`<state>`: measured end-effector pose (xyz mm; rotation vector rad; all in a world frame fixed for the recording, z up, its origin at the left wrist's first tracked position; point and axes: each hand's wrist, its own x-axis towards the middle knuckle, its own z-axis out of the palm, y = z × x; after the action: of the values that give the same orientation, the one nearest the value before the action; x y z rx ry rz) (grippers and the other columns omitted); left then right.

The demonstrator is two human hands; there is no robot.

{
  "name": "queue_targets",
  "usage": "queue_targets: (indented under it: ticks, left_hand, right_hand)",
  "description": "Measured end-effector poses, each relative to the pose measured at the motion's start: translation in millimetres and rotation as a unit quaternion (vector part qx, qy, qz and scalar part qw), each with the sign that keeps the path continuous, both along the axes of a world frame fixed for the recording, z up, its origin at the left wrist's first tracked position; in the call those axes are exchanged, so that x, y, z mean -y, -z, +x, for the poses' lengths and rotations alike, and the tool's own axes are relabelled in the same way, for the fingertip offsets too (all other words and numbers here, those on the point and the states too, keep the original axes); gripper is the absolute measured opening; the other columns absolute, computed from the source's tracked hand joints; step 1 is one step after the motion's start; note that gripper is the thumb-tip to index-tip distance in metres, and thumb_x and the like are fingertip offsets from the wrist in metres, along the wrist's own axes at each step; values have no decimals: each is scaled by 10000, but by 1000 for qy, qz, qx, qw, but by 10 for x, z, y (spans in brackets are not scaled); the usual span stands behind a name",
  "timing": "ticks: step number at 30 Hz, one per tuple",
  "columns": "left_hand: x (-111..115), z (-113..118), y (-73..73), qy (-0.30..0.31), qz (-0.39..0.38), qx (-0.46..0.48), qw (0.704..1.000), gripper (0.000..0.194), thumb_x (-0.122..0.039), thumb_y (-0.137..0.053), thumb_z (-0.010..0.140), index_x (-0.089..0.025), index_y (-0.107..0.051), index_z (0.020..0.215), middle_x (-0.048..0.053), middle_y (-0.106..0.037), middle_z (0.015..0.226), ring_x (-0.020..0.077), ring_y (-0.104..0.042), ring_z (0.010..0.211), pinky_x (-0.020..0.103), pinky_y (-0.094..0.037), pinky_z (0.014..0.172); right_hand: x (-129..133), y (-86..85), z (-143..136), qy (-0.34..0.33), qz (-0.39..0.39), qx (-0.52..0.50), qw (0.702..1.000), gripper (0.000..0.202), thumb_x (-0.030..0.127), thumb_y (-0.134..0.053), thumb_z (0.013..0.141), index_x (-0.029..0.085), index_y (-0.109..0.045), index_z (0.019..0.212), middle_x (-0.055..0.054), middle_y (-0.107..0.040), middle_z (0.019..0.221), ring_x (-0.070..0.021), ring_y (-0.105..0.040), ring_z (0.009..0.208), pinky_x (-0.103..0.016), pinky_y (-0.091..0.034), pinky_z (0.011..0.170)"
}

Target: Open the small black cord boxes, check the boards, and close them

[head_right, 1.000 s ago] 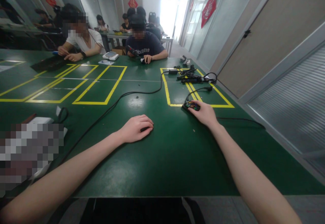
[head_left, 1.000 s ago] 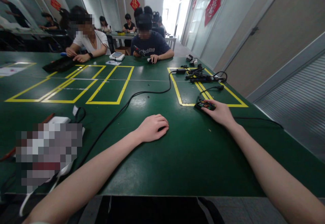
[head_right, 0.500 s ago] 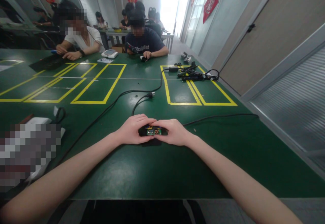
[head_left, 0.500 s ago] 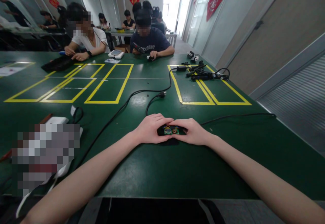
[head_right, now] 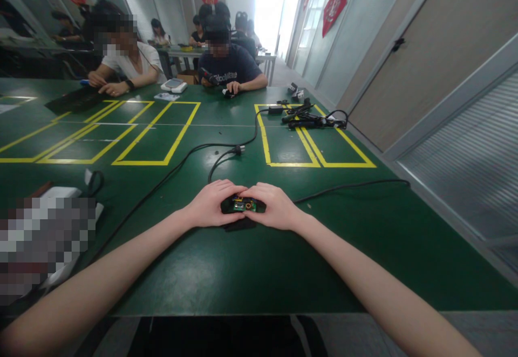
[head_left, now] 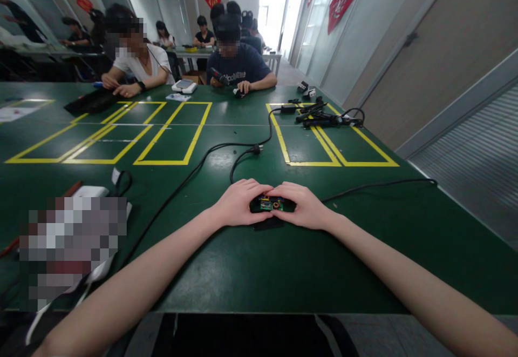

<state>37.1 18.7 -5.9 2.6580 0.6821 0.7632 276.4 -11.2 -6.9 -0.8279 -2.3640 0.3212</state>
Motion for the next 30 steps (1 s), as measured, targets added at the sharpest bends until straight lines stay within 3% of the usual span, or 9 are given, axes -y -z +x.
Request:
queue_targets:
  ticks: [9,16,21,30]
  left_hand:
    - [-34,-22,27,-1,-23,0,1000,566,-459,-789,837,-205,-627,1316,88,-754,1095,256,-703,986,399,-556,913]
    - [-37,-18,17,7,-6,-1,1000,405,-501,-761,869,-191,-722,1127,94,-748,1038,247,-695,949,386,-564,882]
    - [-38,-15,20,-6,-11,-1,1000,348,-480,-769,862,-195,-737,1059,81,-740,993,242,-686,936,384,-566,873]
    - [-36,-10,23,-15,-16,18,1000,333,-397,-806,844,-172,-731,1078,89,-748,1023,250,-689,962,389,-581,871]
  right_hand:
    - [-32,-83,138,-17,-23,-21,999,388,347,-759,883,230,-681,1245,-113,-728,1177,-258,-707,1062,-412,-594,926]
    - [-104,-149,365,-1,-44,17,999,175,324,-788,823,213,-711,936,-67,-698,1012,-214,-694,916,-353,-582,833]
    - [-109,-130,338,-21,-64,16,998,135,309,-705,934,200,-725,856,-56,-717,886,-187,-695,810,-318,-563,743]
    - [-79,-150,255,-6,-87,6,996,254,388,-636,1017,194,-790,963,-70,-746,898,-191,-709,786,-306,-558,721]
